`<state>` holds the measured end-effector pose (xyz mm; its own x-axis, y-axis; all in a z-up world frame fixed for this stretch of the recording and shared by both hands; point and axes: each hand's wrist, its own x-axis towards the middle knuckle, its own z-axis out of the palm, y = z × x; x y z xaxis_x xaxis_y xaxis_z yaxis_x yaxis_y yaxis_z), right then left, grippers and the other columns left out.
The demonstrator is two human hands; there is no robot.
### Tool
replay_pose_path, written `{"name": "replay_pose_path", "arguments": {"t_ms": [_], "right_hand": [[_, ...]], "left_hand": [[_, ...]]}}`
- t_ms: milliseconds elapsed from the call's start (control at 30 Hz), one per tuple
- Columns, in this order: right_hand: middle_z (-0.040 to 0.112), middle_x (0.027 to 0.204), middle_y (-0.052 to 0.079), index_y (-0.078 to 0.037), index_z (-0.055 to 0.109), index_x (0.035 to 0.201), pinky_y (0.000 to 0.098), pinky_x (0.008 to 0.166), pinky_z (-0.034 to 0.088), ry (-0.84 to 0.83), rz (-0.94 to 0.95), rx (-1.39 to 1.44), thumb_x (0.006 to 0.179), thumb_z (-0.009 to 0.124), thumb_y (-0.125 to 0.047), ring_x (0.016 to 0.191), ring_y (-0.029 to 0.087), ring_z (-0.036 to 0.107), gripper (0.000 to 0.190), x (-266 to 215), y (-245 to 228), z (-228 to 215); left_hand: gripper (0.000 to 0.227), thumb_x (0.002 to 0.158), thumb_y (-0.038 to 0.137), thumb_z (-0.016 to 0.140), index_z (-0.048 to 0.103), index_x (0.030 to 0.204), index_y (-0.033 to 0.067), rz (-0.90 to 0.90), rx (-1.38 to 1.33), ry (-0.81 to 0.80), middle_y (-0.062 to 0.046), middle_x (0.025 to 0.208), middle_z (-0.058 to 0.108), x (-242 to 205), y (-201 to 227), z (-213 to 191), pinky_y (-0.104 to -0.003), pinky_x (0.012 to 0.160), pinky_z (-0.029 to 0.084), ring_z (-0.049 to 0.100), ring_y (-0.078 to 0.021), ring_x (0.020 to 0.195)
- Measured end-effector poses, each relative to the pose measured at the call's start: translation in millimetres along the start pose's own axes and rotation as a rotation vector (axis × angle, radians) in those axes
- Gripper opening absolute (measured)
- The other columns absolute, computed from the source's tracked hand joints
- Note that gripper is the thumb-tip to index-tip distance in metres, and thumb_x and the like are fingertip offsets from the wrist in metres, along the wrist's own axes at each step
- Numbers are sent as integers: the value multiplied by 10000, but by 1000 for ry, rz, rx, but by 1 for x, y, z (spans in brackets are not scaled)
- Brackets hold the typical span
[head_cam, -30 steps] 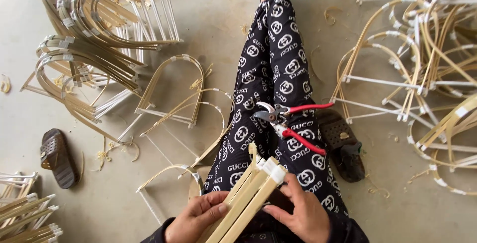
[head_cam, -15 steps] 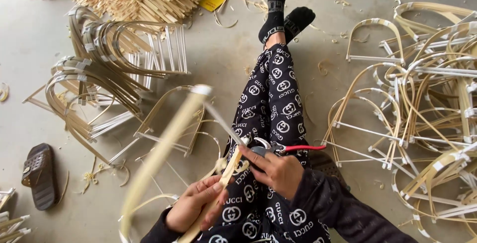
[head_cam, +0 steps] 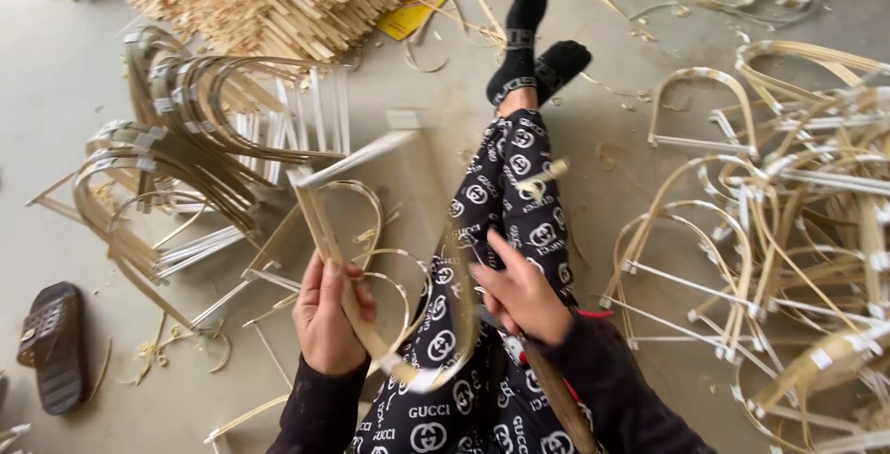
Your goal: Assembling and securing curved bamboo frame components using a cutting tool and white plastic bindings.
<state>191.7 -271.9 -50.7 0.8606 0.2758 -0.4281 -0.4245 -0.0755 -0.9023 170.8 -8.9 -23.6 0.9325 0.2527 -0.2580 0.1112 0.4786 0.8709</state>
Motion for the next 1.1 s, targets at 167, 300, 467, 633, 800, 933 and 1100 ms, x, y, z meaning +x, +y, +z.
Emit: {"name": "replay_pose_path", "arguments": {"t_ms": [167,300,467,633,800,933,1100], "right_hand": [[487,628,14,-162,269,1625,230,320,341,-201,58,417,1022,469,-290,351,57,367,648,-37,8,-11],[461,664,32,-187,236,1633,223,329,355,-280,30,692,1044,442,-322,362,57,345,639,-48,16,-22],[473,668,48,-182,228,1619,224,331,353,-325,29,783,1041,435,-389,361,61,345,648,-48,16,-30],[455,661,24,-145,248,1601,209,319,327,-375,52,891,1058,430,-408,357,51,332,631,-43,28,-38],[415,624,3,-117,242,1609,214,318,325,-368,66,921,1062,441,-434,356,48,330,662,-49,31,-40],[399,617,-7,-153,240,1620,213,316,320,-337,70,923,1050,450,-427,359,46,322,666,-53,34,-40],[378,632,10,-259,200,1627,218,338,313,-404,130,934,1038,446,-434,377,66,303,662,-61,49,-37]], "left_hand": [[503,1037,77,574,494,1528,4,322,44,-17,-32,952,593,-18,20,24,-218,510,435,544,-79,665],[584,955,-23,645,477,1515,-27,317,197,-75,-48,1027,604,-43,22,54,-213,616,473,569,-72,773],[545,904,-84,660,521,1430,-77,261,173,-163,-89,1128,651,-65,23,76,-240,834,523,643,-128,985],[517,900,-116,715,581,1399,-103,304,134,-283,-131,1104,640,-76,28,77,-274,932,498,647,-174,1053],[480,1065,199,509,566,1476,-43,-40,64,-654,-129,1097,706,-48,55,71,-289,893,524,685,-157,1029],[565,1043,344,386,567,1404,-51,-168,328,-535,-123,1254,683,-21,7,48,-288,990,513,667,-144,1133],[580,977,166,603,423,1502,-2,-690,180,-672,-91,1321,649,-29,-35,29,-287,929,546,657,-146,1104]]}}
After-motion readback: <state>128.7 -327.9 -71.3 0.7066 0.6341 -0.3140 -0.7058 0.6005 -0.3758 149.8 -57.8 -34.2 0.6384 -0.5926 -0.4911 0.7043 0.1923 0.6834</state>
